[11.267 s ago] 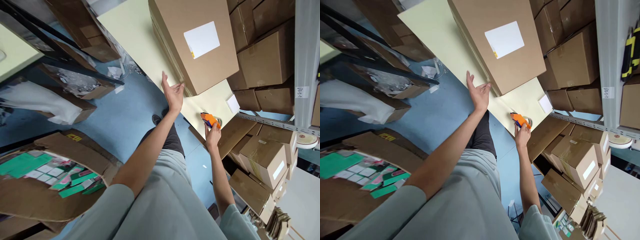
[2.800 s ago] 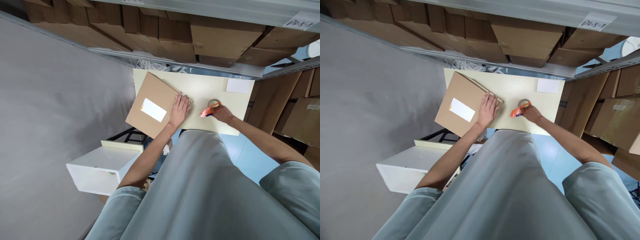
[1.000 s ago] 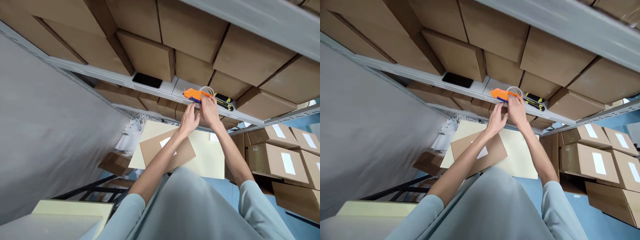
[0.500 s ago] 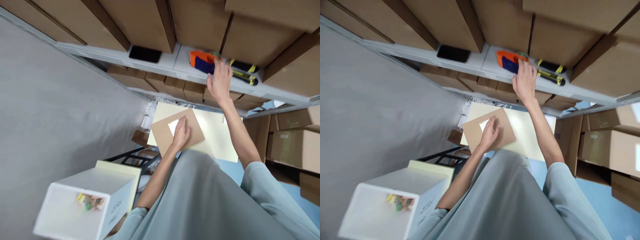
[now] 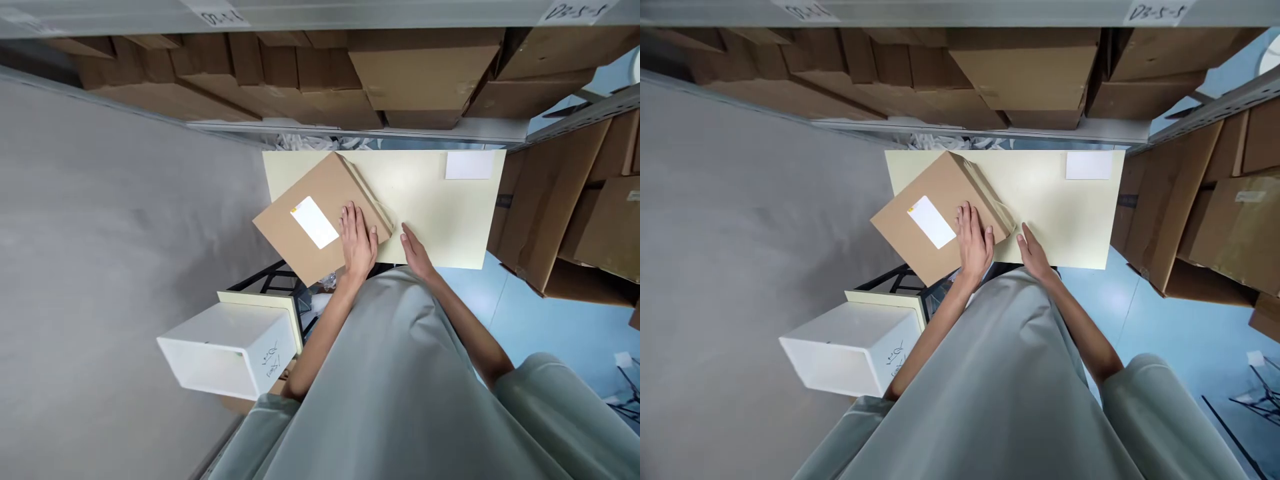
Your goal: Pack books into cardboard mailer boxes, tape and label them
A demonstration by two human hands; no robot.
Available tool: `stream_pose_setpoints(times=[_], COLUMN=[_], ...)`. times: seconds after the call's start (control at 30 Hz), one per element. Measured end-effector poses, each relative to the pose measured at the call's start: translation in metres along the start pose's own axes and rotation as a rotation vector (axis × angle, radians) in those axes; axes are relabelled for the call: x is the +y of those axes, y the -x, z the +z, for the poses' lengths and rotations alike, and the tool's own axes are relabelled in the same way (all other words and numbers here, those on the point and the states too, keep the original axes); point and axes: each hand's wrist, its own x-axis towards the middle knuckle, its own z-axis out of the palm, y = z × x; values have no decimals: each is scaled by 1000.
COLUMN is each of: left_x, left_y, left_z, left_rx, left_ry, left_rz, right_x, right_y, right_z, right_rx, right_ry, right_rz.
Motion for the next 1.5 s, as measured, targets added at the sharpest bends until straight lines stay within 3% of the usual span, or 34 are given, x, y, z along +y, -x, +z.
stream_pose_setpoints(times=[0.17, 0.33, 0.43, 0.8, 1.03, 1.3, 1.4, 1.5], left_x=[-3, -5, -7, -5, -4, 2, 2, -23], left_y=[0, 1, -1, -3, -5, -7, -7, 5], left_z=[18, 22, 22, 25, 24, 24, 12, -25], left_rx=[63, 83, 96, 70, 26, 10, 9, 184], left_ry=[-63, -97, -107, -83, -56, -21, 25, 129], left_rz=[3, 23, 29, 0, 7, 18, 49, -74], right_x=[-16, -26, -32, -30, -39, -35, -37, -37], right_y=[-40, -89, -103, -102, -112, -103, -98, -88], right_z=[17, 33, 33, 21, 23, 19, 11, -4], right_rx=[-174, -245, -284, -350, -294, -285, -267, -249], right_ry=[-142, -195, -202, -195, -221, -142, -95, -61], right_rz=[-1, -39, -40, -107, -93, -82, -65, -20])
